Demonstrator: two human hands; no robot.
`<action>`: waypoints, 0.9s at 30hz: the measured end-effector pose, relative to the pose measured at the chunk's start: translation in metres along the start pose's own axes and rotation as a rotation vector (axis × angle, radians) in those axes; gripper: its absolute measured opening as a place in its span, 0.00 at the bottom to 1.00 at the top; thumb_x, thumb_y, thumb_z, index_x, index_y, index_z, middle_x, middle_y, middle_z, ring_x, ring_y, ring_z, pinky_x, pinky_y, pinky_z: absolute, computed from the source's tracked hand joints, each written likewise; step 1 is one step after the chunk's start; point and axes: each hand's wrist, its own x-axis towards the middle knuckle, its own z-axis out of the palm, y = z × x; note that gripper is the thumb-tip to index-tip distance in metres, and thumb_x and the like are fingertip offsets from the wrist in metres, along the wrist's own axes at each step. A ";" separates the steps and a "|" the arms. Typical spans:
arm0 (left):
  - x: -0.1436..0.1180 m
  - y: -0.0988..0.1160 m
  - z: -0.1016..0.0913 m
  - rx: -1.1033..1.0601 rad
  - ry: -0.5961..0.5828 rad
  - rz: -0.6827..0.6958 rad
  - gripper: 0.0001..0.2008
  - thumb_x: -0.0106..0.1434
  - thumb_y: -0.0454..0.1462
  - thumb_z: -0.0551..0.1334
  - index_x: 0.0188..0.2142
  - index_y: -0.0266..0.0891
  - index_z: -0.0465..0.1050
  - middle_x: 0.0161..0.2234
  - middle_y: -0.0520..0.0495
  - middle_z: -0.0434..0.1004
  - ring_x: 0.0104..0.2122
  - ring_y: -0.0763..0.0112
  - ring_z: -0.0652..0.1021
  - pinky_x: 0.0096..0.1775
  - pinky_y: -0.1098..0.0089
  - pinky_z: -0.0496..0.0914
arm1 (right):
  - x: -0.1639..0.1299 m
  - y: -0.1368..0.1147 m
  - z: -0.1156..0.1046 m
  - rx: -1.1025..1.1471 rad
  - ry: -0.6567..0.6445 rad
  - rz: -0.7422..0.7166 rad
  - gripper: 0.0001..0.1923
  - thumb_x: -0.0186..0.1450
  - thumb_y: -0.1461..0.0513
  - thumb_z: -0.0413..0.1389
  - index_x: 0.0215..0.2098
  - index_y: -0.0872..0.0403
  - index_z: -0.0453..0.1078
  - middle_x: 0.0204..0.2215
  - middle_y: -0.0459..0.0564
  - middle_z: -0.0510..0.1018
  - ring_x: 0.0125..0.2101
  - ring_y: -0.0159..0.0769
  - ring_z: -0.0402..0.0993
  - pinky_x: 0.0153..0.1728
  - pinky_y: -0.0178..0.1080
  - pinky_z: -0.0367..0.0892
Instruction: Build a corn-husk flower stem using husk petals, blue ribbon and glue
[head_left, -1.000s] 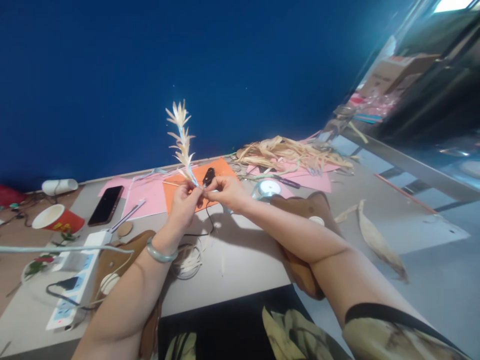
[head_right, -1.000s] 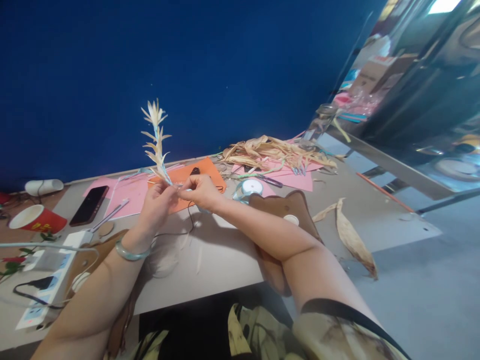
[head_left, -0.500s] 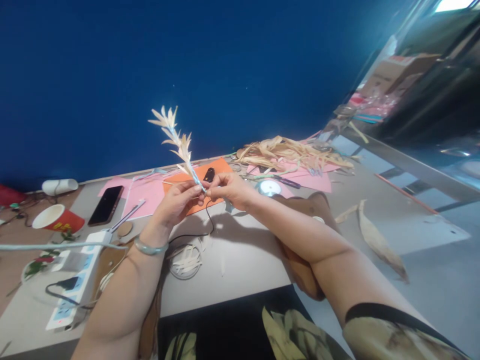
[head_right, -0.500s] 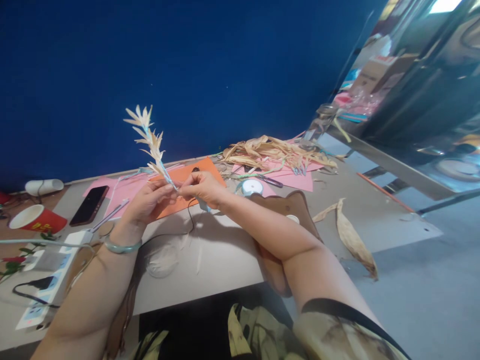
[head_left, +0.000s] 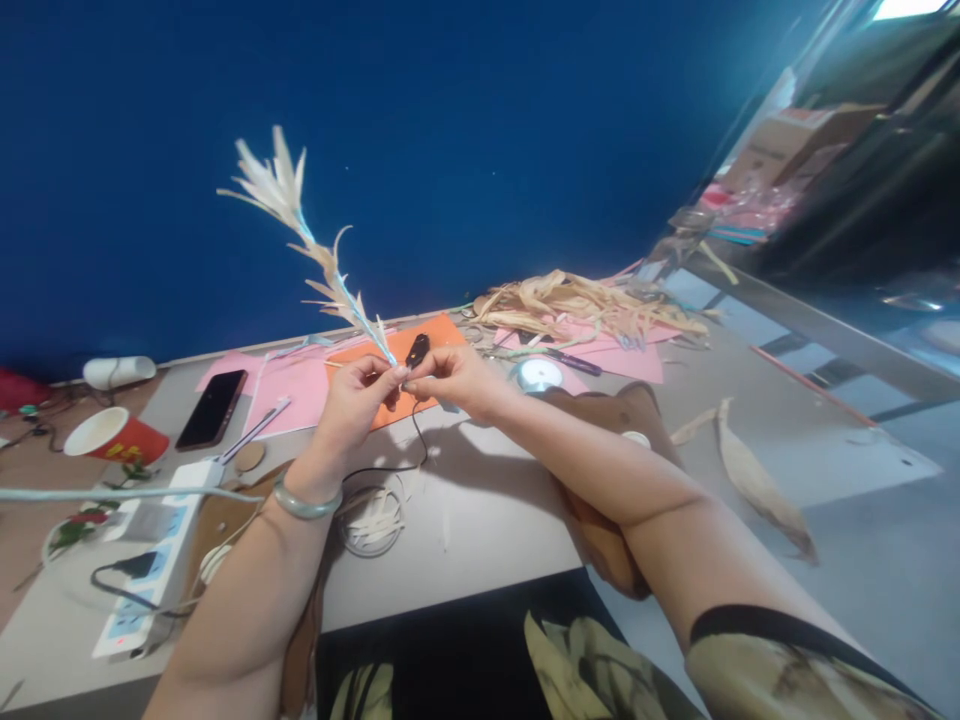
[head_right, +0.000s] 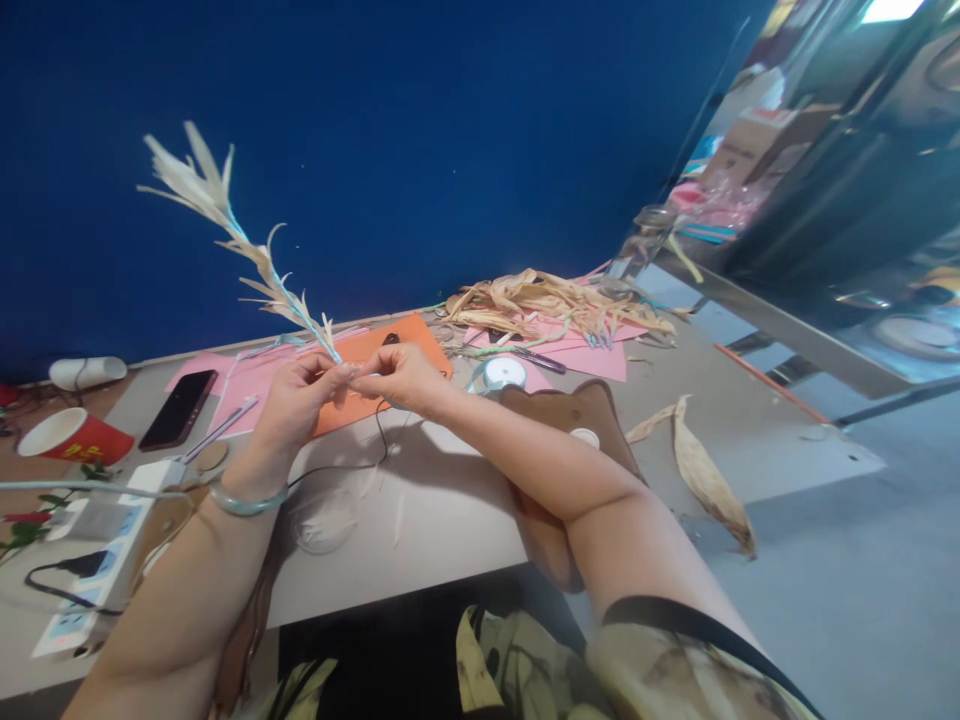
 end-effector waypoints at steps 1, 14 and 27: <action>0.000 0.001 0.000 0.028 0.018 0.009 0.14 0.55 0.43 0.71 0.22 0.38 0.71 0.16 0.53 0.70 0.18 0.77 0.70 0.23 0.74 0.65 | 0.000 0.001 0.000 0.003 -0.004 -0.007 0.09 0.51 0.61 0.67 0.23 0.57 0.73 0.20 0.45 0.77 0.22 0.28 0.69 0.25 0.34 0.64; -0.001 0.001 0.004 0.286 0.200 0.109 0.12 0.53 0.40 0.70 0.23 0.36 0.70 0.18 0.53 0.72 0.16 0.77 0.72 0.20 0.75 0.64 | 0.003 0.009 0.003 0.032 -0.002 0.025 0.10 0.50 0.60 0.67 0.23 0.57 0.72 0.19 0.45 0.76 0.22 0.27 0.70 0.25 0.33 0.65; 0.001 0.004 0.004 -0.267 -0.119 -0.190 0.16 0.50 0.44 0.73 0.32 0.34 0.79 0.24 0.49 0.76 0.23 0.76 0.74 0.28 0.73 0.71 | 0.006 0.008 -0.002 0.188 0.006 0.052 0.08 0.48 0.65 0.65 0.21 0.56 0.68 0.16 0.44 0.74 0.21 0.27 0.70 0.26 0.32 0.66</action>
